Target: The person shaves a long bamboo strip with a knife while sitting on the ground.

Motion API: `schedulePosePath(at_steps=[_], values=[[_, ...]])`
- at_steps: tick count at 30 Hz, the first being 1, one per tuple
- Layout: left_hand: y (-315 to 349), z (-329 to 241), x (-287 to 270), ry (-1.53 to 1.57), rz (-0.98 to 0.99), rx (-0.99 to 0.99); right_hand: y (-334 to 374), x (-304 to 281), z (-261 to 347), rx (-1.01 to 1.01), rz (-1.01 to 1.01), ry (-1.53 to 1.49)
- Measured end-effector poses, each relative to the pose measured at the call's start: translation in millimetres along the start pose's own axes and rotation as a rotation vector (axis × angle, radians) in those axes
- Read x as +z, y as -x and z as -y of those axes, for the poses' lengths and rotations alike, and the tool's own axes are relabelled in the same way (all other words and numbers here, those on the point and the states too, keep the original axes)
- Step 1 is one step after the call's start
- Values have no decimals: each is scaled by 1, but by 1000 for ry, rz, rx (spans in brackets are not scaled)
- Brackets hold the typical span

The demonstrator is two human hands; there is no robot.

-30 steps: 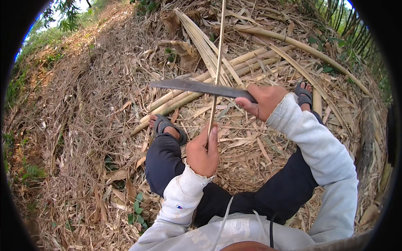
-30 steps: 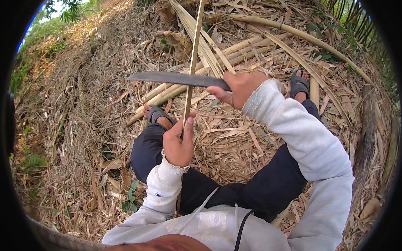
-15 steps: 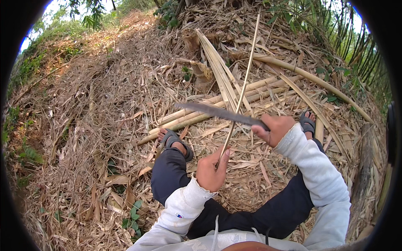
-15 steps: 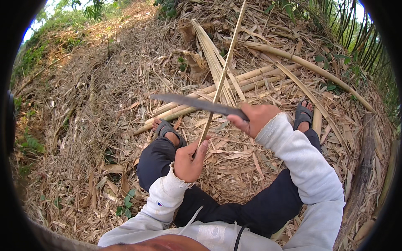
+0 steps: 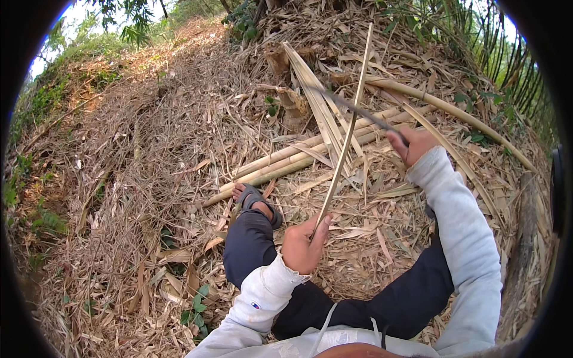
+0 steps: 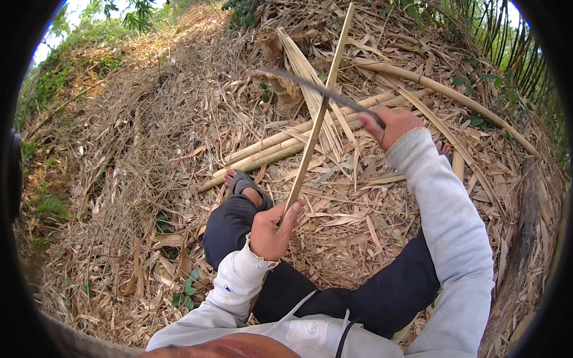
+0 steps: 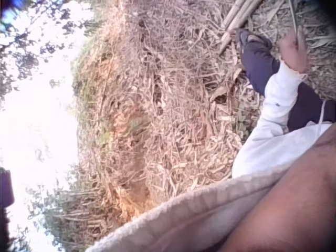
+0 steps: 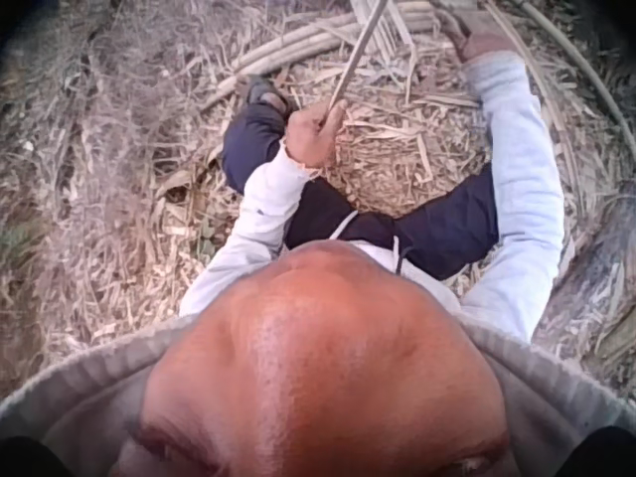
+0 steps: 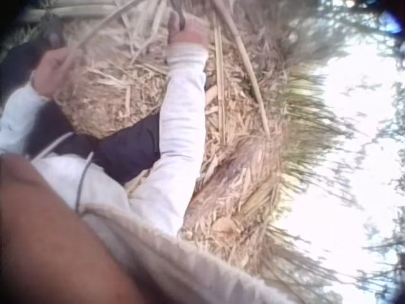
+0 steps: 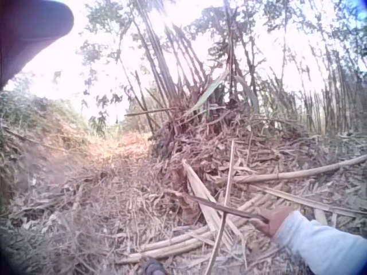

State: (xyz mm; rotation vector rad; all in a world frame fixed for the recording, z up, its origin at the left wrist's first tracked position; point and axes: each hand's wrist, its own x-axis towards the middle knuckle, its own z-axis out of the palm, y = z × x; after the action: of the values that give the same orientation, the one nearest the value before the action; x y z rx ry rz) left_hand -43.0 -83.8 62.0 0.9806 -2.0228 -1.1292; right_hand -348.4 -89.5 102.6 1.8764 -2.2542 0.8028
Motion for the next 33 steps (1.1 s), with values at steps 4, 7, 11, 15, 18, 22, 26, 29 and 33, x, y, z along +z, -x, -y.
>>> schedulePosePath(at_steps=[4, 7, 11, 15, 18, 22, 26, 29, 33], values=[[-6, 4, 7, -26, -7, 40, 17, 8, -4, -5, -2, 1], [6, -3, -3, -27, -35, 35, 20, -3, 17, -342, 12, 23], [3, 0, 0, -21, 13, 83, -6, -10, -46, -6, -59, 191], [10, 10, 0, -28, 14, 46, 7, 19, -35, 64, -147, 105], [19, 9, -7, -6, 11, 41, 11, 1, -1, -221, -3, 221], [14, 13, 4, -6, 118, 53, -23, -1, -82, 298, -110, 134], [19, 19, 12, -12, 74, 44, -9, 7, -64, 125, -109, 167], [21, 7, 3, 4, 72, -25, 4, -2, -13, -117, -8, 166], [19, 10, 10, 0, 116, 1, -35, -14, -76, 379, -103, 93]])
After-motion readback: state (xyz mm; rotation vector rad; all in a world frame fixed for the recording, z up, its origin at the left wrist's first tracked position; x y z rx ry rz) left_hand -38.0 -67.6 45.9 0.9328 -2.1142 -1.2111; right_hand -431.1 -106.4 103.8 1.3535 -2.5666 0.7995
